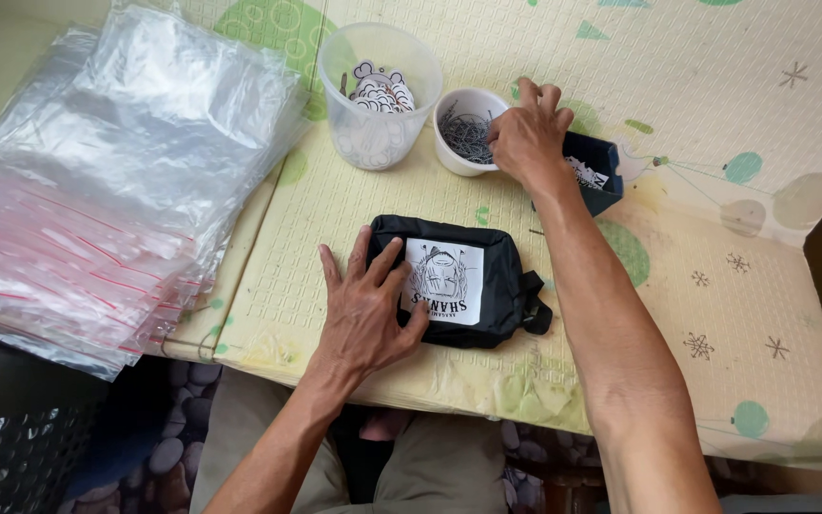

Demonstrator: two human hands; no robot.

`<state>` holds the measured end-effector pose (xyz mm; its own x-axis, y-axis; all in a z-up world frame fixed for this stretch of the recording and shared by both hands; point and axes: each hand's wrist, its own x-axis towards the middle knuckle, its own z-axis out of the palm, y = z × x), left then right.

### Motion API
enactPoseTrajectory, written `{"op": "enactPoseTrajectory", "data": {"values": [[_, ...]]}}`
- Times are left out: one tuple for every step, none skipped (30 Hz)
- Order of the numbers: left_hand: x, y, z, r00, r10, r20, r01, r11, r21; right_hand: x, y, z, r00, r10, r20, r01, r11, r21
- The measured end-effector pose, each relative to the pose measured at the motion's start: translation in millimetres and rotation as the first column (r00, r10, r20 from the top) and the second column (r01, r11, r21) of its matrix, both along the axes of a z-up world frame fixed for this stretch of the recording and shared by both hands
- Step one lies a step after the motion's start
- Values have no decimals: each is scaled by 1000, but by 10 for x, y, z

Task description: The person attaches a sticker to a black drawstring bag, then picks up a metal chain and a small keychain charm. They thread the chain through the charm and attach it to the bag's drawstring, completing the assembly of a keychain accessory.

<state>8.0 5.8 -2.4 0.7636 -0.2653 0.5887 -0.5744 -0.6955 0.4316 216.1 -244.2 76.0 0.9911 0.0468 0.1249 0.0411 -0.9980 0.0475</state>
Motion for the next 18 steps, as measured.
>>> {"op": "enactPoseTrajectory", "data": {"values": [[-1, 2, 8, 1000, 1, 0, -1, 1000, 0, -3, 6, 7, 1000, 1, 0, -1, 1000, 0], [0, 3, 16, 1000, -5, -9, 5, 1000, 2, 1, 18, 19, 999, -14, -50, 16, 999, 29], [0, 5, 24, 1000, -10, -17, 10, 1000, 3, 4, 32, 31, 995, -27, -100, 33, 998, 58], [-1, 7, 33, 1000, -7, -17, 7, 1000, 3, 13, 23, 26, 995, -24, -100, 30, 998, 58], [-3, 9, 43, 1000, -9, -14, 9, 1000, -2, 22, 15, 20, 993, -17, -115, 20, 999, 30], [-6, 8, 51, 1000, -11, -12, 11, 1000, -7, 28, 3, 14, 991, -11, -130, 11, 1000, 2], [-5, 9, 52, 1000, -9, -12, 9, 1000, -7, 25, -11, 16, 991, -8, -130, 9, 1000, 2], [-7, 10, 53, 1000, -12, -15, 12, 1000, -11, 20, -25, 17, 997, 1, -83, 3, 999, 49], [-9, 9, 54, 1000, -14, -17, 14, 1000, -15, 14, -41, 18, 999, 9, -35, -5, 995, 95], [-7, 11, 46, 1000, -14, -17, 14, 1000, -16, 19, -54, 29, 999, 9, -35, -5, 995, 95], [-5, 11, 37, 1000, -13, -15, 13, 1000, -15, 24, -70, 39, 999, -5, -42, 11, 990, 141], [-3, 7, 30, 1000, -14, -12, 14, 1000, -15, 22, -95, 50, 999, -22, -49, 30, 982, 187], [-2, 4, 24, 1000, -16, -12, 16, 1000, -16, 9, -77, 64, 999, -24, -49, 33, 982, 186], [0, 3, 21, 1000, -17, -16, 17, 1000, -9, -6, -59, 78, 996, -38, -81, 50, 986, 157], [2, 3, 19, 1000, -17, -20, 17, 1000, -3, -22, -41, 94, 992, -52, -114, 67, 990, 127], [0, 0, 13, 1000, -17, -18, 17, 1000, -2, -53, 0, 116, 992, -53, -112, 67, 989, 128], [-1, -1, 8, 1000, -19, -19, 19, 1000, -5, -85, 44, 140, 980, -68, -187, 90, 990, 112], [-1, 4, 5, 1000, -18, -19, 18, 1000, -7, -110, 98, 165, 962, -81, -259, 109, 989, 96]]}}
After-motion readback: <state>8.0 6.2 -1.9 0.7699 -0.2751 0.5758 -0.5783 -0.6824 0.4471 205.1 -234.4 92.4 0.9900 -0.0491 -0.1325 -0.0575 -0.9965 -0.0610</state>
